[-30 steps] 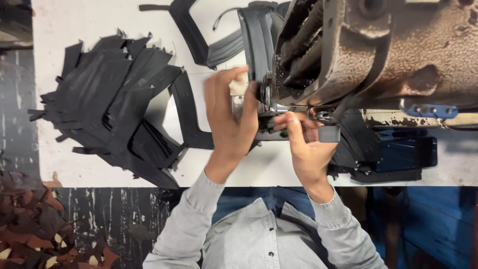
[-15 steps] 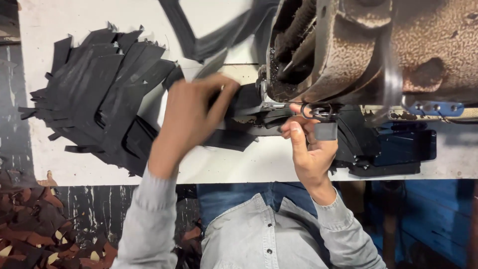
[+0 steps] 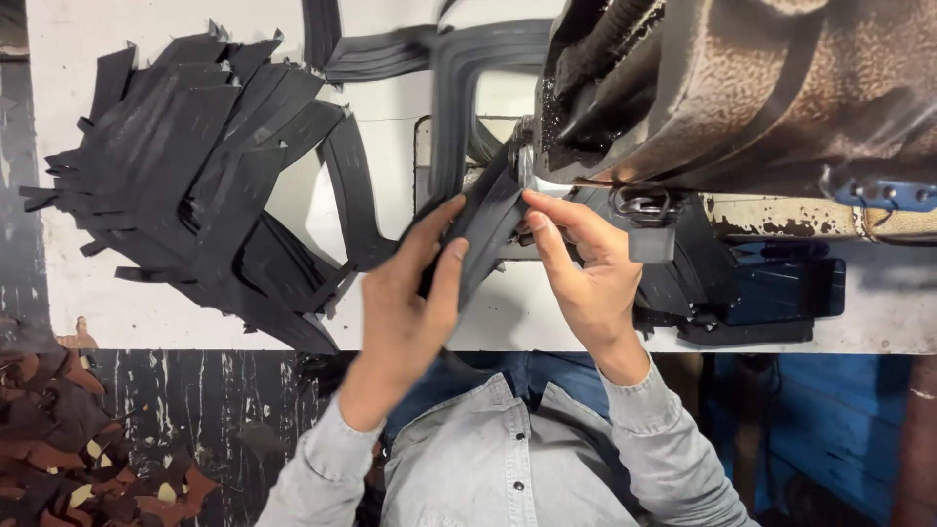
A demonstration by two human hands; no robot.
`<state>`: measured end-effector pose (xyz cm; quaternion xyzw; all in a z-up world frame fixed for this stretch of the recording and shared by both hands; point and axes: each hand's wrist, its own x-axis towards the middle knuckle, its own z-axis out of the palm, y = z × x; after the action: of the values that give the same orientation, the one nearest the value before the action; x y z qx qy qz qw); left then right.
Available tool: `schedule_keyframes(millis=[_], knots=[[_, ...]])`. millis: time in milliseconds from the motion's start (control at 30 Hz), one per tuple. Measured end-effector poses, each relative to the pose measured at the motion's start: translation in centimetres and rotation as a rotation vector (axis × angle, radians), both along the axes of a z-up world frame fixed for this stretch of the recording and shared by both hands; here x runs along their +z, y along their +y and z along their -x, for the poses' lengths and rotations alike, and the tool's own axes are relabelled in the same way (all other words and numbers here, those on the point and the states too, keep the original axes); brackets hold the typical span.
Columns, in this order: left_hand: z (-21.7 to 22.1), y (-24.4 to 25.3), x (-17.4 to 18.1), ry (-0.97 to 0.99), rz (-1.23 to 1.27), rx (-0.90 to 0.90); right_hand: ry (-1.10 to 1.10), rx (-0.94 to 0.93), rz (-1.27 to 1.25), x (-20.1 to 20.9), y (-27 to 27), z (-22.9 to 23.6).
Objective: Stitching together pieces of black material to form shoe uppers using an industrial sewing machine.
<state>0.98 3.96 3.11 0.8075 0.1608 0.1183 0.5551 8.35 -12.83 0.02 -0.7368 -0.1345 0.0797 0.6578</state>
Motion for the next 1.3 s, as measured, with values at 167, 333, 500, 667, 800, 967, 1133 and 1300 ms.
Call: schedule_keyframes(millis=[167, 333, 500, 667, 800, 967, 1133, 1300], knots=[[1.6, -3.8, -1.8, 0.064, 0.042, 0.066, 0.107, -0.009, -0.037, -0.3, -0.3, -0.7], [3.4, -4.7, -3.4, -0.058, -0.023, 0.026, 0.223, -0.019, -0.068, -0.5, -0.7, -1.1], [3.1, -4.0, -2.9, -0.063, -0.044, -0.052, 0.231, -0.023, -0.060, 0.0, -0.6, -1.4], [1.3, -3.3, -2.5, -0.070, -0.057, -0.053, 0.198, -0.021, -0.021, -0.1, -0.9, -1.5], [-0.3, -2.6, -2.3, -0.093, -0.069, -0.063, 0.152, -0.037, 0.006, 0.0, -1.0, -1.6], [-2.7, -1.7, -1.4, -0.055, -0.032, -0.070, 0.105, -0.031, 0.003, 0.0, -1.2, -1.7], [-4.8, -0.7, -1.0, -0.042, -0.034, -0.120, 0.105, -0.031, -0.039, -0.2, -1.4, -1.6], [-6.7, -0.3, -0.5, -0.025, -0.008, -0.162, 0.094, -0.017, 0.041, 1.3, -1.7, -1.5]])
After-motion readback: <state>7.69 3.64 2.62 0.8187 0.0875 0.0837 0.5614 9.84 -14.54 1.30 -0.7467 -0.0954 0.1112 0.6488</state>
